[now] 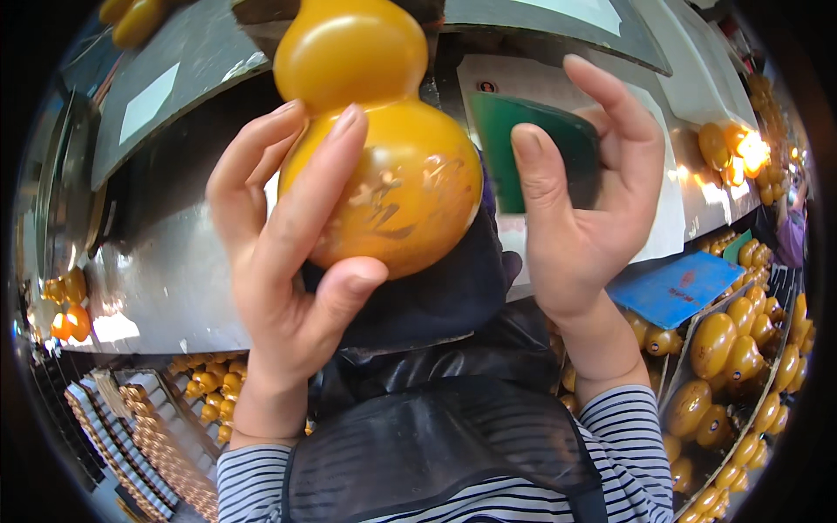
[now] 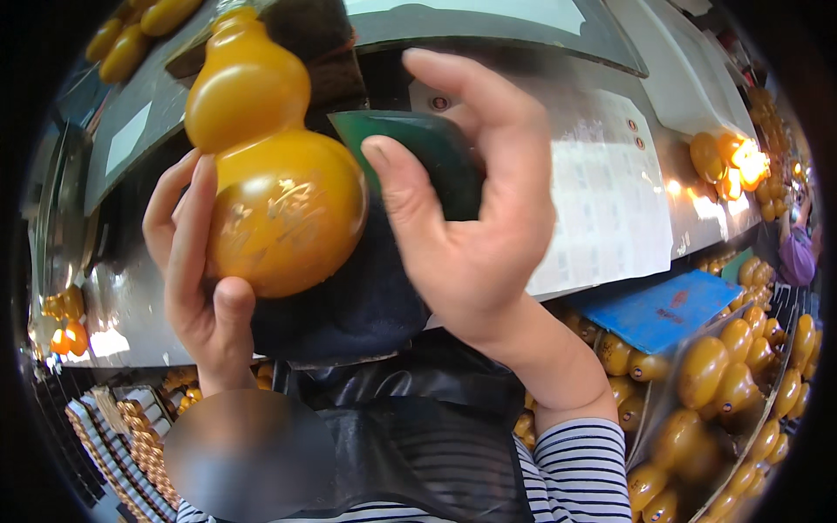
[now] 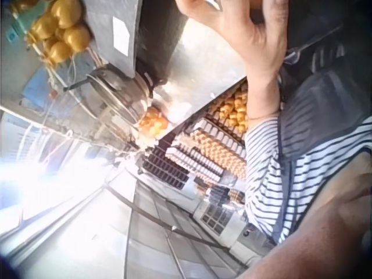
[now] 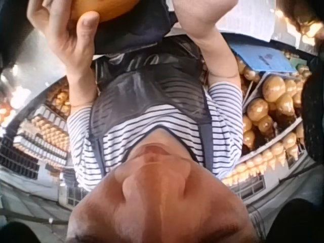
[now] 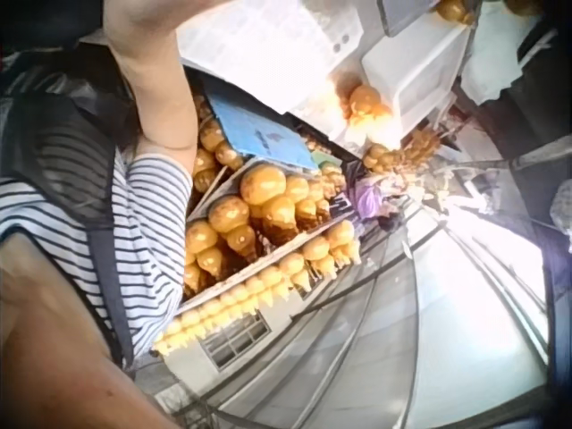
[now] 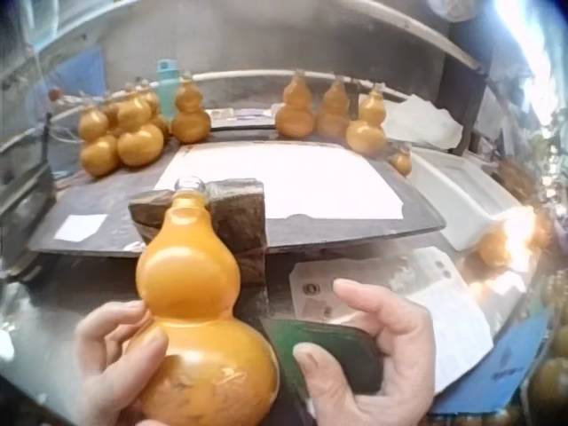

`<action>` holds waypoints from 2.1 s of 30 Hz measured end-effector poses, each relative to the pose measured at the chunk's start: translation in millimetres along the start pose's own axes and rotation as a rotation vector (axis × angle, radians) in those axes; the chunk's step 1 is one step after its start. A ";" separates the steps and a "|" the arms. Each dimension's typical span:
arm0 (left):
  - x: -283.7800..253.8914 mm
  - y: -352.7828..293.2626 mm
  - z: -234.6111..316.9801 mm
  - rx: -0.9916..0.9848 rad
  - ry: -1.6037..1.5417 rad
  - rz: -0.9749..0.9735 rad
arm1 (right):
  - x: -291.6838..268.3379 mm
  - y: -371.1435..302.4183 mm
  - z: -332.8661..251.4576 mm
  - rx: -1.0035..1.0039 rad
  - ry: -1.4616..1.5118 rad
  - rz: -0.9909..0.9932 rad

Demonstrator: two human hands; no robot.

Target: The person applies stickers to small yellow gourds using a green card to smooth them. They pick up each gourd, place a sticker on its surface, rub it with the card, and then set the gourd aside on a nearby tray. The process is repeated for multiple gourds.

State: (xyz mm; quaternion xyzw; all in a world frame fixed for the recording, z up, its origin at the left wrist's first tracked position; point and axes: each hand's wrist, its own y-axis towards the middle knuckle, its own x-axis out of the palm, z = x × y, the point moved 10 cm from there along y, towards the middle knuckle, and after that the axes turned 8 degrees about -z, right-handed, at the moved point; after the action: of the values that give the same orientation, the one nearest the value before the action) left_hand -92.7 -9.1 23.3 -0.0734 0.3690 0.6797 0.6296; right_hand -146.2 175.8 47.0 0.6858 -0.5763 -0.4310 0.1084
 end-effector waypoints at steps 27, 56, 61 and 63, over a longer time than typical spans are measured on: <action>3.9 -0.5 -30.7 -0.144 -0.888 0.114 | 68.2 59.6 -107.4 -0.363 -0.324 -0.804; 7.4 -0.6 -26.0 -0.146 -0.608 -0.063 | 51.7 88.3 -84.1 -0.251 -0.074 -0.707; 11.8 -6.5 -23.6 -0.311 -0.701 -0.120 | 101.2 78.2 -120.4 -0.569 -0.204 -0.834; 12.6 -9.0 -25.0 -0.286 -0.690 -0.121 | 104.5 80.4 -115.5 -0.552 -0.216 -0.806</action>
State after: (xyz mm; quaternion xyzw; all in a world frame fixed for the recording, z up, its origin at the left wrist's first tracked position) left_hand -96.2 -14.5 -5.4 0.0510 0.0316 0.6707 0.7393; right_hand -123.3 18.2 120.0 0.7513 -0.1382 -0.6434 0.0505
